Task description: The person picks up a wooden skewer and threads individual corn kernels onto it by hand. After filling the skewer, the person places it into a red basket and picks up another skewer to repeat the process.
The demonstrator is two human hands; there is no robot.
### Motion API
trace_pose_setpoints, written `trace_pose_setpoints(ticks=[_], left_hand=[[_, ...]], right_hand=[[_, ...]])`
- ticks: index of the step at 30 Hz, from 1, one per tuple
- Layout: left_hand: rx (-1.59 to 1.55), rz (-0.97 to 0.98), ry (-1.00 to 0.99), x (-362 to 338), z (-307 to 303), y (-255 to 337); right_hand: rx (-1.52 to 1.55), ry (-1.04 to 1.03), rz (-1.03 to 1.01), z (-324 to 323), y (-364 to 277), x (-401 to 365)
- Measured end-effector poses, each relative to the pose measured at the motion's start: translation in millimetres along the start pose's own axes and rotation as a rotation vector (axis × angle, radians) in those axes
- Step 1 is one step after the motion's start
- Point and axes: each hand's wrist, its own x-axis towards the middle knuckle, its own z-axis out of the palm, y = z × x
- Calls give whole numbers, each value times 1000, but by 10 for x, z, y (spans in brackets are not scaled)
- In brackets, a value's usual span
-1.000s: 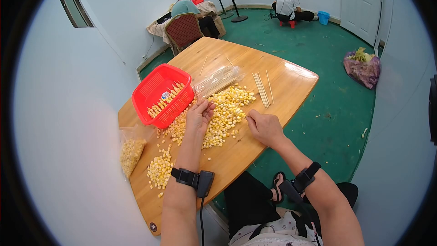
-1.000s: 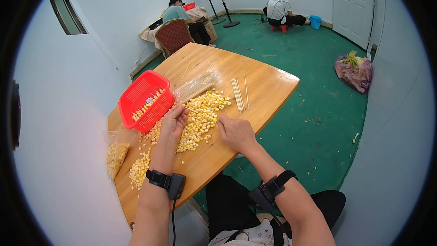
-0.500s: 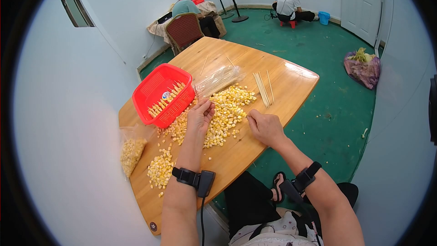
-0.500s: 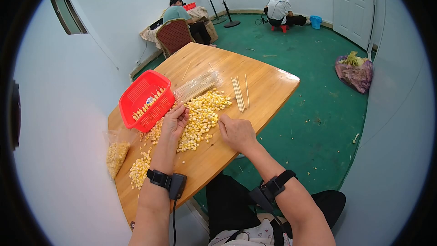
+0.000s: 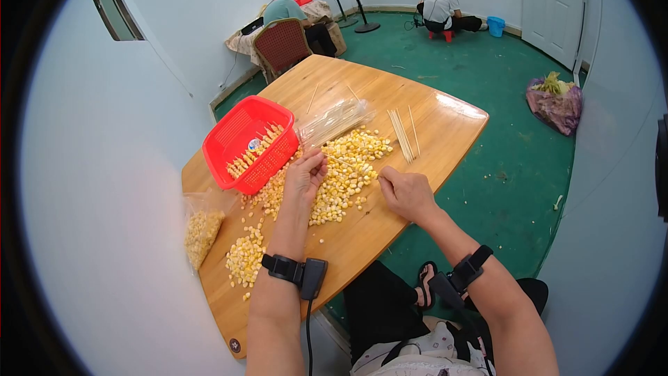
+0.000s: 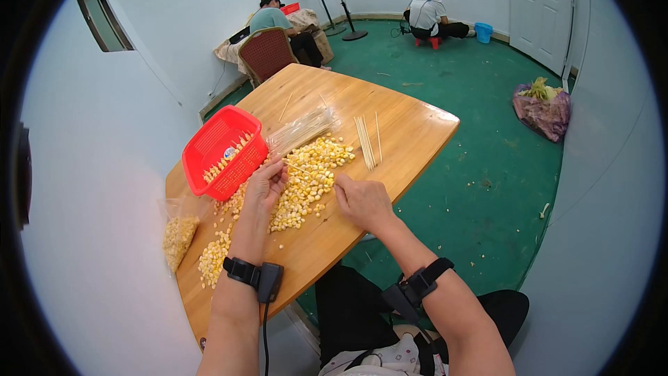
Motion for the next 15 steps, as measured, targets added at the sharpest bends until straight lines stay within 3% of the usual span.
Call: trace_pose_setpoints(ticks=[15], left_hand=[[-238,-243,-52,19,-11,-30]], right_hand=[[8,-18,21,-5,4,-5]])
